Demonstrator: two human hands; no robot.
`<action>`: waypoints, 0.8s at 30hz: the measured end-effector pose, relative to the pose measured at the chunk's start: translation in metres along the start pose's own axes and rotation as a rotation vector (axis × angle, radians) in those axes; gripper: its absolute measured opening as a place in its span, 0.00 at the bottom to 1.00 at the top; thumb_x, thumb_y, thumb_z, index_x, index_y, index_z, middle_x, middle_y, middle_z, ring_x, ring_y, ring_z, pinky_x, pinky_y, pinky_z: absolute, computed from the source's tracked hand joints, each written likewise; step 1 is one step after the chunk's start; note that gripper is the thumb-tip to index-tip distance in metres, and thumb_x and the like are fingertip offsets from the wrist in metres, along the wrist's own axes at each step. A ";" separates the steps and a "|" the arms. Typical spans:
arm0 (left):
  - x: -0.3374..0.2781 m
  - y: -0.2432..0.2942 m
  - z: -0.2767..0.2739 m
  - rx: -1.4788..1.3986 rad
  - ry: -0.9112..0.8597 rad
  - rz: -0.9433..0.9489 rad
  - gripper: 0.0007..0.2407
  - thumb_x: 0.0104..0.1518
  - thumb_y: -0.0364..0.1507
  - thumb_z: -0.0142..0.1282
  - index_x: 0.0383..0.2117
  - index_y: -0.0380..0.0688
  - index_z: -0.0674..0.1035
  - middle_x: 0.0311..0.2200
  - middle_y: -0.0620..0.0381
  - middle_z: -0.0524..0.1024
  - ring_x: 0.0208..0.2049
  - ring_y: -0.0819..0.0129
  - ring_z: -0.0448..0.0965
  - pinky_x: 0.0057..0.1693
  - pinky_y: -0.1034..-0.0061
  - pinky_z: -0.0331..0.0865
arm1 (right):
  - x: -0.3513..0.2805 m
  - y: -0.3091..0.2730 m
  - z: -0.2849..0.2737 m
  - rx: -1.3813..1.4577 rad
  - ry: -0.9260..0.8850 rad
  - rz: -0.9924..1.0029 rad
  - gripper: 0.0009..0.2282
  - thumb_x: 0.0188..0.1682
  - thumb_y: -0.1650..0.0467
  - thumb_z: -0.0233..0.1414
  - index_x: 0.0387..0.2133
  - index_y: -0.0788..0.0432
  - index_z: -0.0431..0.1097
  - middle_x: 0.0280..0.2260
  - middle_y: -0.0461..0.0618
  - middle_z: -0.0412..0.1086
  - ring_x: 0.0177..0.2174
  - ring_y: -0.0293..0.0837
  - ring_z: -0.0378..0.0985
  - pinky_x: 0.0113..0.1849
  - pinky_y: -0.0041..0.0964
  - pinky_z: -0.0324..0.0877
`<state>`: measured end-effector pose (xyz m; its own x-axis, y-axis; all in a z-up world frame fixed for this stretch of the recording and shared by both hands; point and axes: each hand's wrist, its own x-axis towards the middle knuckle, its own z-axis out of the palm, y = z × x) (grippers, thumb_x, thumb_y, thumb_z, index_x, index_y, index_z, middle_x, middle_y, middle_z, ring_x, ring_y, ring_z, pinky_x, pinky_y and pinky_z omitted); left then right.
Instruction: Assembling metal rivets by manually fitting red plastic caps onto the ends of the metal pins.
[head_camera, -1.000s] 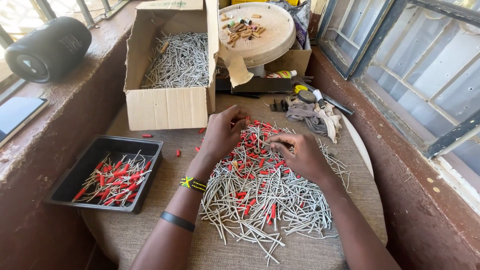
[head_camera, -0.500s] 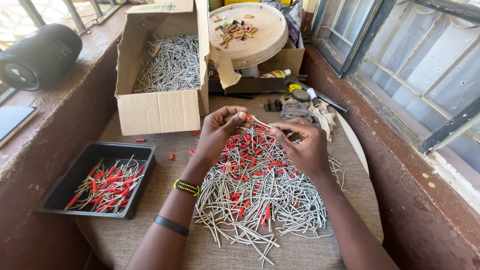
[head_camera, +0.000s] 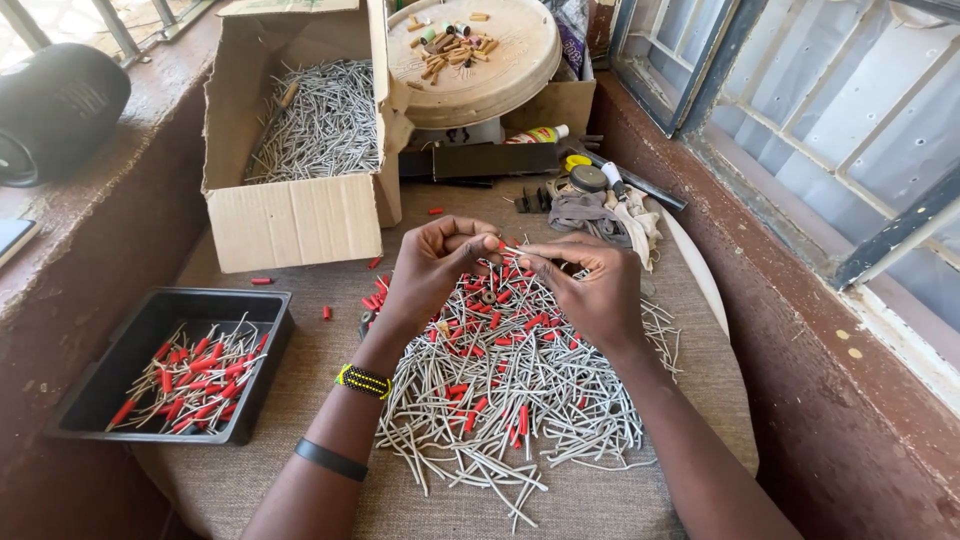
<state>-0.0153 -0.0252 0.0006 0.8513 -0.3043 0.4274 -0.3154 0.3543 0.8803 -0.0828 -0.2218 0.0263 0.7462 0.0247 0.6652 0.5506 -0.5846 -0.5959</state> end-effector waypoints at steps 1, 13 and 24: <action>-0.001 0.000 0.002 0.002 0.002 0.000 0.12 0.59 0.25 0.61 0.43 0.25 0.78 0.31 0.44 0.83 0.34 0.69 0.84 0.41 0.82 0.81 | -0.001 0.000 0.002 0.003 -0.001 -0.001 0.04 0.49 0.75 0.60 0.35 0.61 0.82 0.28 0.58 0.79 0.25 0.48 0.81 0.29 0.35 0.74; -0.012 0.047 -0.007 0.175 0.035 0.016 0.10 0.52 0.23 0.67 0.36 0.26 0.82 0.25 0.41 0.82 0.26 0.72 0.81 0.35 0.85 0.78 | -0.003 -0.023 -0.005 0.141 0.009 0.095 0.24 0.40 0.76 0.66 0.54 0.59 0.73 0.38 0.62 0.80 0.33 0.47 0.85 0.31 0.32 0.76; -0.148 0.168 -0.115 1.671 0.463 -0.586 0.12 0.61 0.35 0.51 0.44 0.70 0.85 0.37 0.45 0.85 0.44 0.43 0.81 0.50 0.55 0.72 | -0.002 0.010 0.002 -0.212 -0.611 -0.032 0.16 0.47 0.60 0.59 0.45 0.52 0.78 0.46 0.51 0.79 0.45 0.46 0.83 0.48 0.47 0.76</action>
<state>-0.1462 0.1808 0.0613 0.9357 0.2941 0.1950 0.2392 -0.9350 0.2620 -0.0782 -0.2258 0.0184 0.8438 0.4652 0.2676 0.5366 -0.7219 -0.4370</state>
